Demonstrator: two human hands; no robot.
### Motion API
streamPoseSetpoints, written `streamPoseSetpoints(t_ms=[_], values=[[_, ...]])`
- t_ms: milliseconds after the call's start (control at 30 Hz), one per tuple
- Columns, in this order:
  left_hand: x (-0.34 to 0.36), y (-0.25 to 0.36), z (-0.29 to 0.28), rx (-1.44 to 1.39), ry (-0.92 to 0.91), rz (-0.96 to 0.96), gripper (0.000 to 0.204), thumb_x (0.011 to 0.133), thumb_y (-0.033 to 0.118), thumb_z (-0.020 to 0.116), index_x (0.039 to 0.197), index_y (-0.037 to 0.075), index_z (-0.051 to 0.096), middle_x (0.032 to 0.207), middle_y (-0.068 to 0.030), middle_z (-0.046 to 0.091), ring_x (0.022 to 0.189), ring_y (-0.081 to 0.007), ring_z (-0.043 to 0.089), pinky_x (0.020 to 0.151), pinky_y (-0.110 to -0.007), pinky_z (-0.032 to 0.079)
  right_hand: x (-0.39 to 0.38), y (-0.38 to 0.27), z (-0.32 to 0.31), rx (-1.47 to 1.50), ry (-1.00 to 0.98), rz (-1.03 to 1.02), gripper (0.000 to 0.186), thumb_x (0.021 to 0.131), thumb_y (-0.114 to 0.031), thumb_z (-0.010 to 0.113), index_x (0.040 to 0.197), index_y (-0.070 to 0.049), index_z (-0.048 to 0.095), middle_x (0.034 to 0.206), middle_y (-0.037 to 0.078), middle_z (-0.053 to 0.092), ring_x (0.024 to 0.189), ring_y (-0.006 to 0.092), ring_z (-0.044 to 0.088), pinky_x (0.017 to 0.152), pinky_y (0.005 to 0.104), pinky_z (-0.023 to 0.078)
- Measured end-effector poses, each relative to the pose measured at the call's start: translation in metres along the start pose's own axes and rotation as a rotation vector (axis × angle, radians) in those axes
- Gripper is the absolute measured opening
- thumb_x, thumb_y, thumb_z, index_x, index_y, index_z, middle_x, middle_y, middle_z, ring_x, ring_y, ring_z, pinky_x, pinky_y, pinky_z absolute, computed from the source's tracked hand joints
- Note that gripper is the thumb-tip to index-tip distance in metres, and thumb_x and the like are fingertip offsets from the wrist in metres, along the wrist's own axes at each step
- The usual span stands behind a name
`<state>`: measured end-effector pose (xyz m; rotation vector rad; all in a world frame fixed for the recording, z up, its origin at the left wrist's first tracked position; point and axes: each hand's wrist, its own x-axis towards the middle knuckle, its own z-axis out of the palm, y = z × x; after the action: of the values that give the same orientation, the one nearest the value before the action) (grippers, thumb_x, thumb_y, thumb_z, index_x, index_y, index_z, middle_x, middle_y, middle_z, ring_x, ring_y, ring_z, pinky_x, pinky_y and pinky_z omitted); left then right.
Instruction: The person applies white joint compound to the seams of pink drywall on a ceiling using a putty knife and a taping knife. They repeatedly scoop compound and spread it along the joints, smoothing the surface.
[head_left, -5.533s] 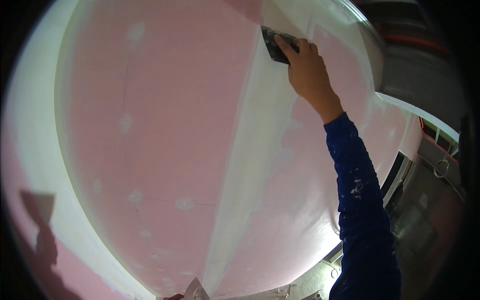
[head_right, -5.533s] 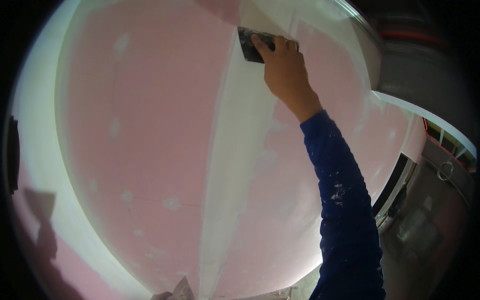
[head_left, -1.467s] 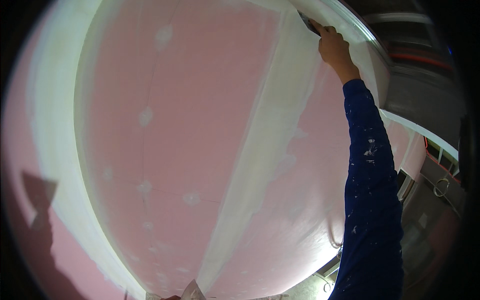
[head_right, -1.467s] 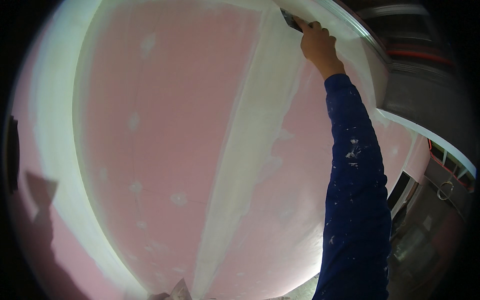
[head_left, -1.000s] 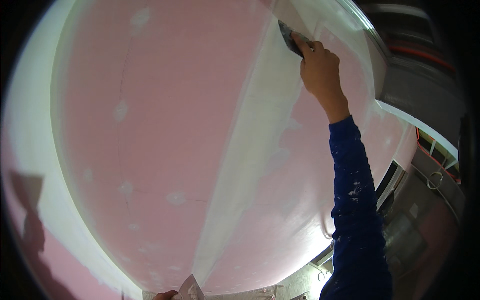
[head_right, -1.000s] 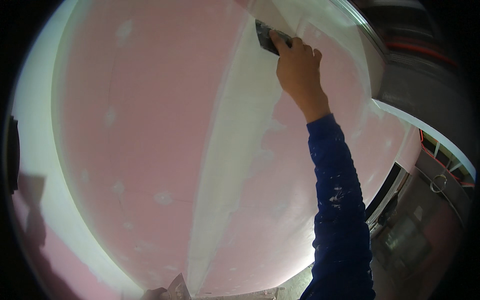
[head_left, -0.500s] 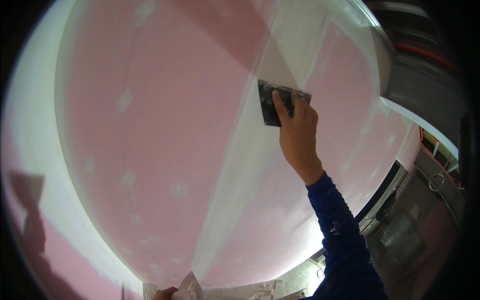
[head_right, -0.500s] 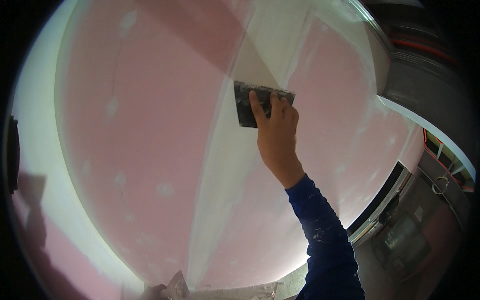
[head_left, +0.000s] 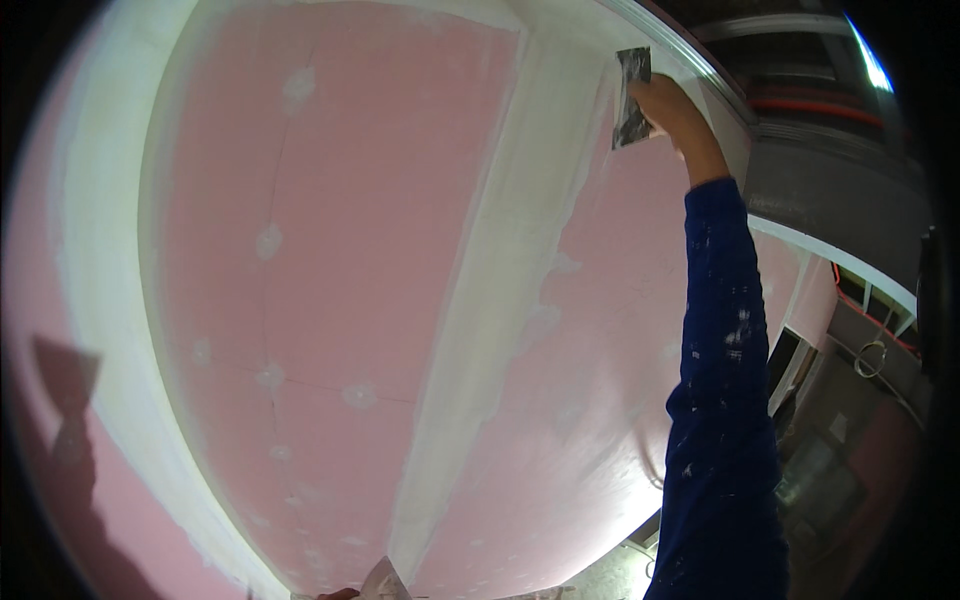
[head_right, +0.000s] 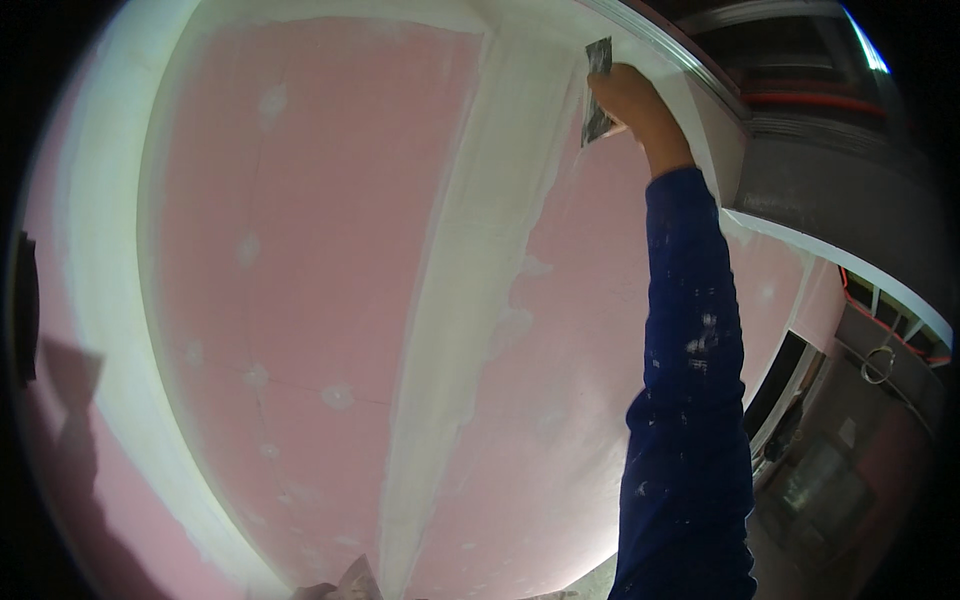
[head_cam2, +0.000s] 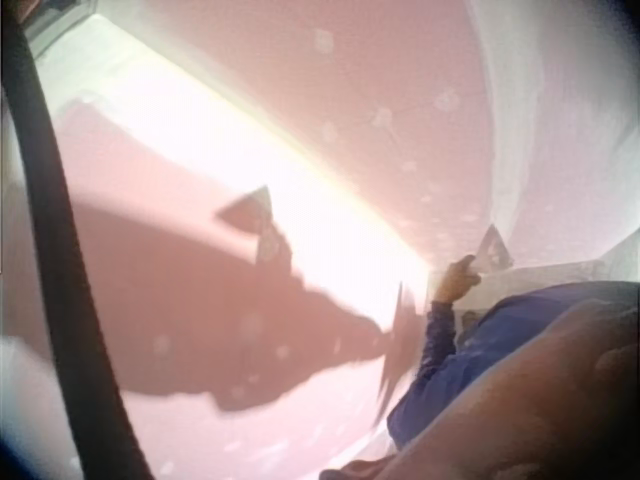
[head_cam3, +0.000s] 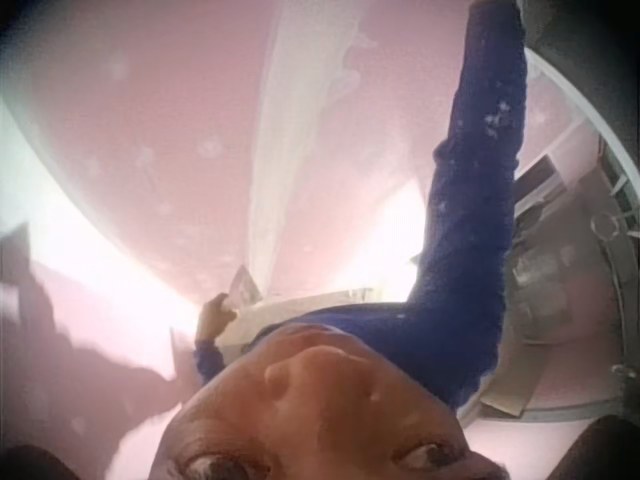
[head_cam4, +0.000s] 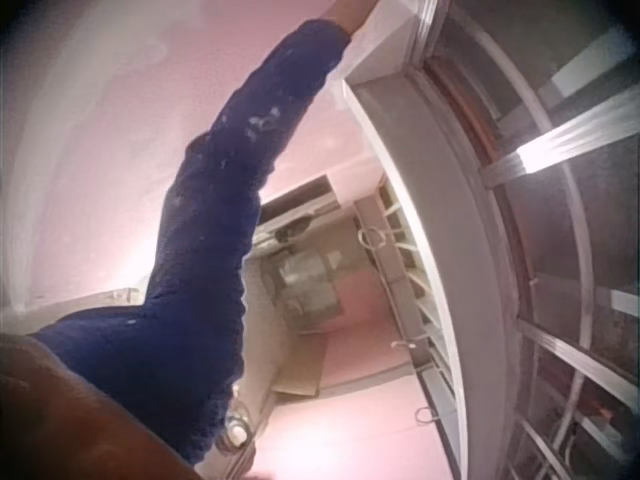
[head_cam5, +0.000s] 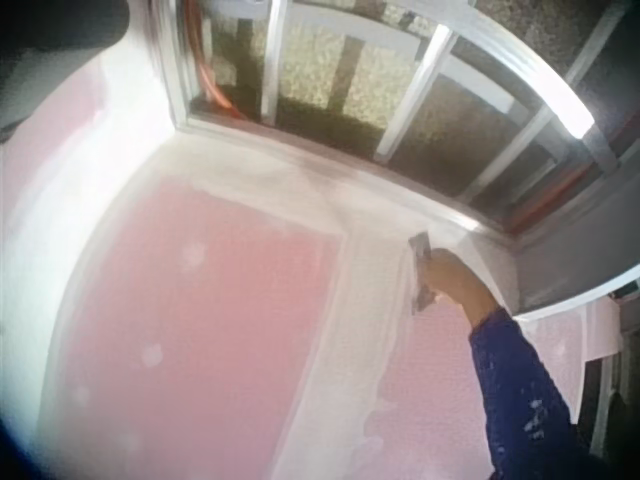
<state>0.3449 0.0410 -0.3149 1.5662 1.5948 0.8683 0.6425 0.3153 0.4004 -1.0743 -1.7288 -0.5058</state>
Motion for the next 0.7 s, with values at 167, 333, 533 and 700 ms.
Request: streamPoseSetpoints(t_ms=[167, 333, 533, 700], values=[[-0.010, 0.007, -0.001, -0.002, 0.031, 0.028, 0.056, 0.074, 0.019, 0.074, 0.127, 0.002, 0.066, 0.085, -0.0256, 0.072, 0.073, -0.0336, 0.071, 0.069, -0.044, 0.056, 0.018, -0.010, 0.004, 0.148, -0.037, 0.207, 0.031, 0.089, -0.019, 0.053, 0.094, 0.008, 0.068, 0.092, 0.024, 0.072, 0.083, 0.0327, 0.076, 0.075, 0.0395, 0.064], [-0.018, 0.000, -0.007, 0.005, 0.023, 0.010, 0.053, 0.075, 0.016, 0.071, 0.126, -0.002, 0.065, 0.084, -0.0263, 0.071, 0.073, -0.0327, 0.070, 0.068, -0.043, 0.056, 0.046, -0.002, 0.036, -0.348, -0.191, 0.086, 0.032, 0.091, -0.018, 0.053, 0.103, 0.006, 0.070, 0.100, 0.022, 0.074, 0.085, 0.0321, 0.076, 0.075, 0.0417, 0.065], [-0.023, -0.024, -0.015, -0.010, 0.037, -0.032, 0.054, 0.077, 0.012, 0.069, 0.129, -0.004, 0.063, 0.077, -0.0206, 0.069, 0.066, -0.0247, 0.064, 0.064, -0.039, 0.054, 0.038, -0.038, 0.088, -0.641, 0.022, -0.209, 0.031, 0.086, -0.020, 0.062, 0.103, 0.000, 0.078, 0.107, 0.019, 0.076, 0.102, 0.0344, 0.074, 0.081, 0.0470, 0.060], [-0.022, -0.032, -0.009, 0.026, 0.050, -0.005, 0.056, 0.078, 0.012, 0.068, 0.131, -0.004, 0.062, 0.081, -0.0208, 0.071, 0.069, -0.0255, 0.065, 0.066, -0.040, 0.055, -0.004, -0.078, 0.116, -0.648, 0.081, -0.154, 0.025, 0.078, -0.005, 0.065, 0.099, 0.000, 0.078, 0.103, 0.027, 0.073, 0.099, 0.0404, 0.073, 0.080, 0.0469, 0.059]])
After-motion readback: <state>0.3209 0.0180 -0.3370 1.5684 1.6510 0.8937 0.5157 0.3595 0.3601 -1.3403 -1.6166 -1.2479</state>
